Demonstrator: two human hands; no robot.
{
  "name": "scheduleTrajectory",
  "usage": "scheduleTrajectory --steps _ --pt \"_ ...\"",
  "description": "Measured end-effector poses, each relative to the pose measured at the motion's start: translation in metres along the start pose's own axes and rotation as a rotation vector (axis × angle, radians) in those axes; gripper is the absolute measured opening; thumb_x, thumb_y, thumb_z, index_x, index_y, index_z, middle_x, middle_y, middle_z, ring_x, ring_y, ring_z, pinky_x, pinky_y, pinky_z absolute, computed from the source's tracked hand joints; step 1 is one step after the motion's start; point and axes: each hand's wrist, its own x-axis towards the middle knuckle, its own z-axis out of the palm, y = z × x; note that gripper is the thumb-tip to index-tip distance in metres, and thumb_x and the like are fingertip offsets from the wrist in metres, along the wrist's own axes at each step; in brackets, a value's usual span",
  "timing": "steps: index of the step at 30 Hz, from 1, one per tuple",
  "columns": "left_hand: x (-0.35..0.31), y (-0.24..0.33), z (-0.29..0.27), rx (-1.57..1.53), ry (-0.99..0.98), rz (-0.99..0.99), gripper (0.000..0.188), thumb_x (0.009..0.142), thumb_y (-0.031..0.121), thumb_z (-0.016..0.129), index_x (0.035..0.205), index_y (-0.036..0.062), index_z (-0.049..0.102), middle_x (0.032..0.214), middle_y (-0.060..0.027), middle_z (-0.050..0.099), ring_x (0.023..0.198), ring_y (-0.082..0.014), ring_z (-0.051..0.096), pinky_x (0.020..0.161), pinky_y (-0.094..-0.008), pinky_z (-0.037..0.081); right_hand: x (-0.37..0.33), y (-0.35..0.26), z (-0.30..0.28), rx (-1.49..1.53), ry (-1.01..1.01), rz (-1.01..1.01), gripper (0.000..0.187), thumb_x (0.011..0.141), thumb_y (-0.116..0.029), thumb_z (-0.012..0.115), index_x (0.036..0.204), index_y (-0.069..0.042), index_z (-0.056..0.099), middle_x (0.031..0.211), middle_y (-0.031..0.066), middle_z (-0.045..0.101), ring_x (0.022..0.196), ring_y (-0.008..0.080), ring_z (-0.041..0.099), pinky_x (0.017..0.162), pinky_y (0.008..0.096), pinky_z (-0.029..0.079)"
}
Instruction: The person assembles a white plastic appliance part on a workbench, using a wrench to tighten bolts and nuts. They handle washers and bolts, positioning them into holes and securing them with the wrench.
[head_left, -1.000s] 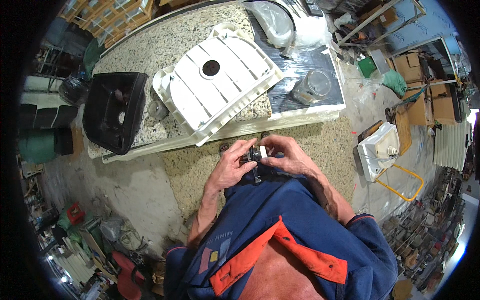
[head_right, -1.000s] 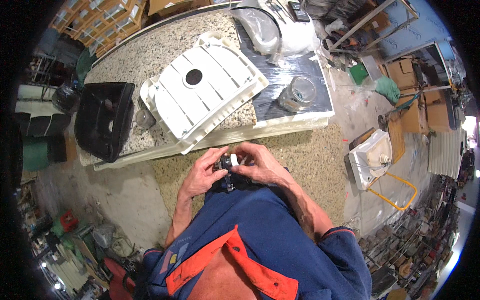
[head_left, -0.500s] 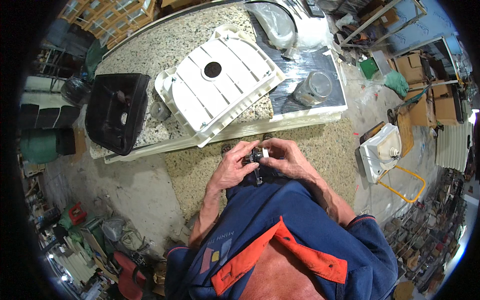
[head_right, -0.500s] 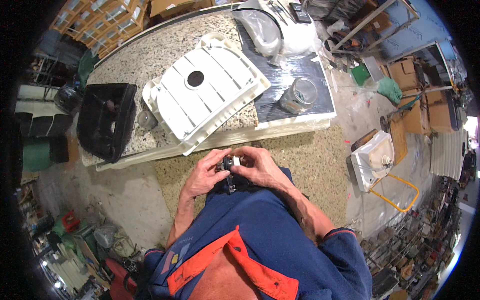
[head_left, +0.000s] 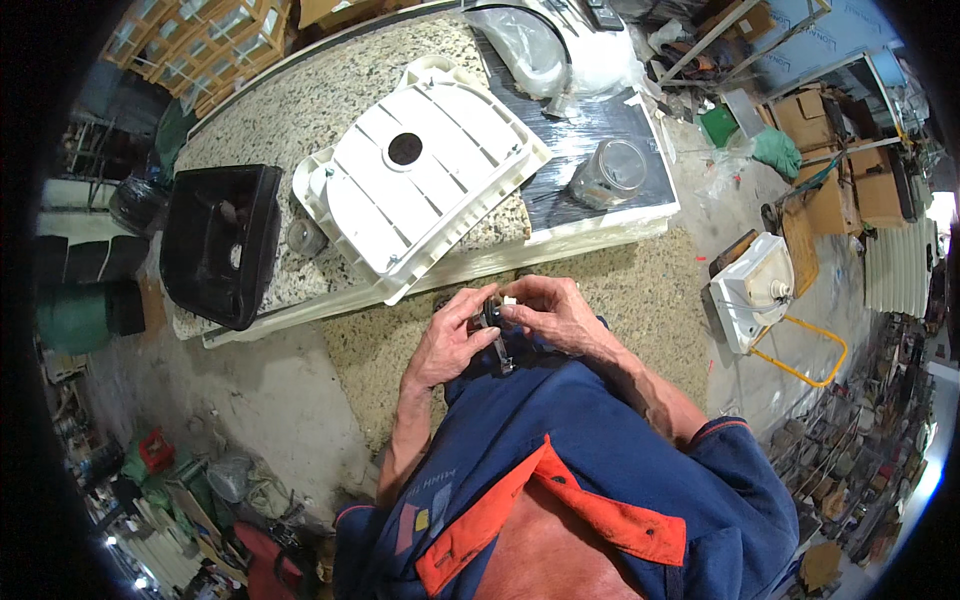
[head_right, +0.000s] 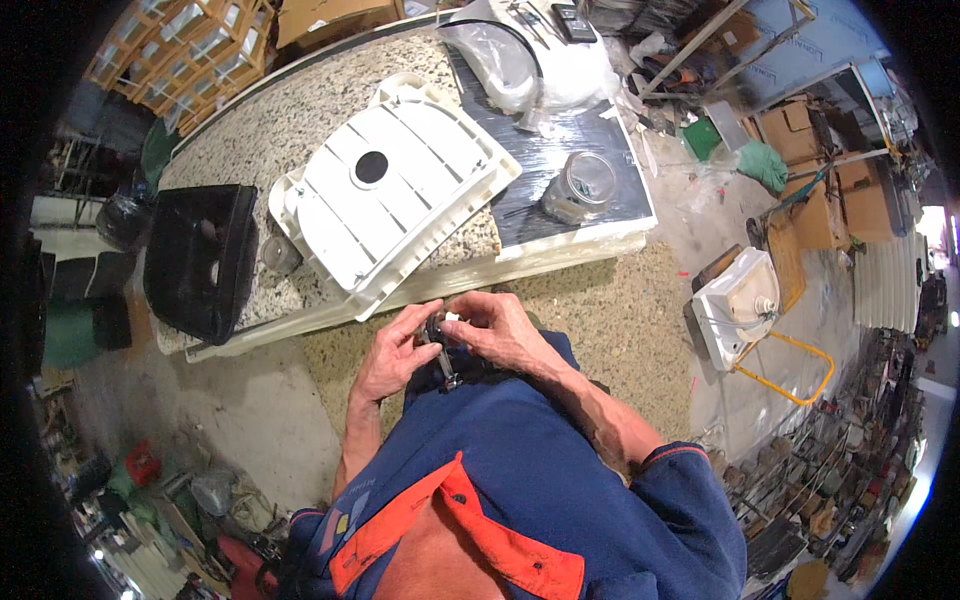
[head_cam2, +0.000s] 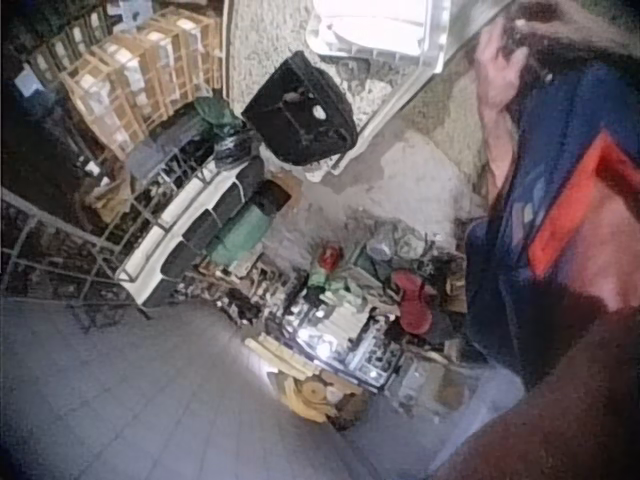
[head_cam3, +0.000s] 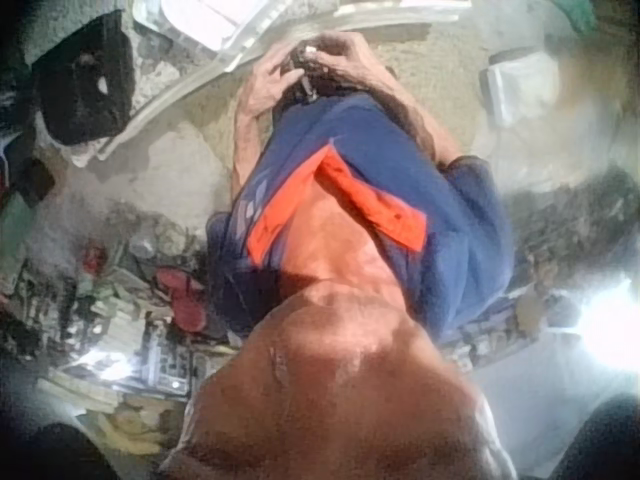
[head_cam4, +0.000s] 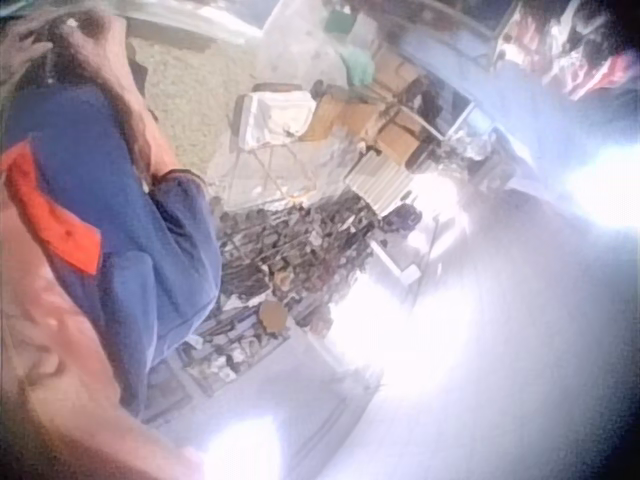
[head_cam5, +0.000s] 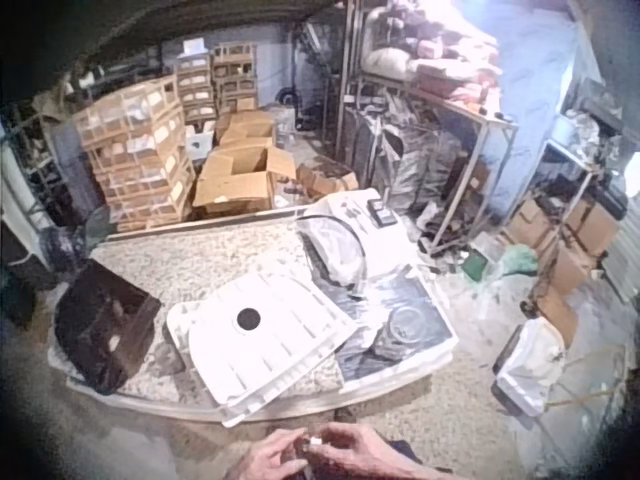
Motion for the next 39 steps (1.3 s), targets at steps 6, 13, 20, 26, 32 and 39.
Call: scheduleTrajectory --steps 6,13,20,26,32,39 --pt "0.001 0.006 -0.001 -0.041 -0.002 0.012 0.067 0.091 -0.008 0.069 0.154 -0.0018 0.046 0.141 -0.0122 0.05 0.132 -0.0207 0.052 0.113 -0.0319 0.043 0.003 0.001 0.002 -0.05 0.121 -0.195 0.039 0.093 -0.017 0.078 0.126 0.001 0.068 0.098 0.0059 0.073 0.075 0.0083 0.06 0.068 0.027 0.052" --pt "0.004 0.008 -0.001 -0.066 -0.013 0.029 0.067 0.092 -0.008 0.068 0.154 -0.0025 0.045 0.143 -0.012 0.048 0.134 -0.0202 0.05 0.115 -0.0318 0.042 0.004 -0.005 0.001 -0.12 0.109 -0.397 0.033 0.091 -0.019 0.077 0.115 0.003 0.07 0.081 0.0043 0.068 0.066 0.0128 0.059 0.065 0.0304 0.054" --pt "0.006 0.015 -0.003 -0.028 -0.01 0.04 0.068 0.092 -0.008 0.069 0.155 -0.0022 0.044 0.144 -0.0119 0.048 0.135 -0.0201 0.05 0.116 -0.0314 0.041 0.005 -0.005 -0.003 -0.275 0.03 -0.318 0.037 0.093 -0.015 0.079 0.124 0.001 0.067 0.112 0.0092 0.066 0.082 0.0085 0.059 0.066 0.0272 0.048" --pt "0.01 0.018 -0.003 -0.051 -0.011 -0.027 0.069 0.091 -0.01 0.069 0.155 -0.0016 0.045 0.145 -0.0119 0.048 0.135 -0.0201 0.05 0.116 -0.0309 0.041 0.009 0.003 -0.003 -0.02 0.058 0.029 0.05 0.087 -0.016 0.081 0.13 0.003 0.065 0.096 0.0082 0.066 0.069 0.0111 0.058 0.061 0.0298 0.05" --pt "0.02 0.022 0.005 -0.057 0.009 -0.047 0.069 0.091 -0.01 0.068 0.155 -0.0021 0.044 0.144 -0.0116 0.048 0.135 -0.0202 0.05 0.116 -0.0313 0.041 0.007 0.001 -0.015 -0.036 0.153 -0.341 0.05 0.087 -0.019 0.08 0.131 0.002 0.066 0.089 0.0078 0.066 0.065 0.0121 0.057 0.059 0.0314 0.049" --pt "0.035 0.026 0.021 -0.017 0.028 -0.06 0.068 0.09 -0.007 0.07 0.154 -0.0005 0.048 0.145 -0.0107 0.049 0.136 -0.0205 0.049 0.114 -0.0322 0.042 0.004 -0.003 -0.041 -0.128 0.047 -0.248 0.049 0.088 -0.022 0.08 0.127 0.004 0.065 0.092 0.0111 0.072 0.071 0.0143 0.06 0.068 0.0295 0.055"
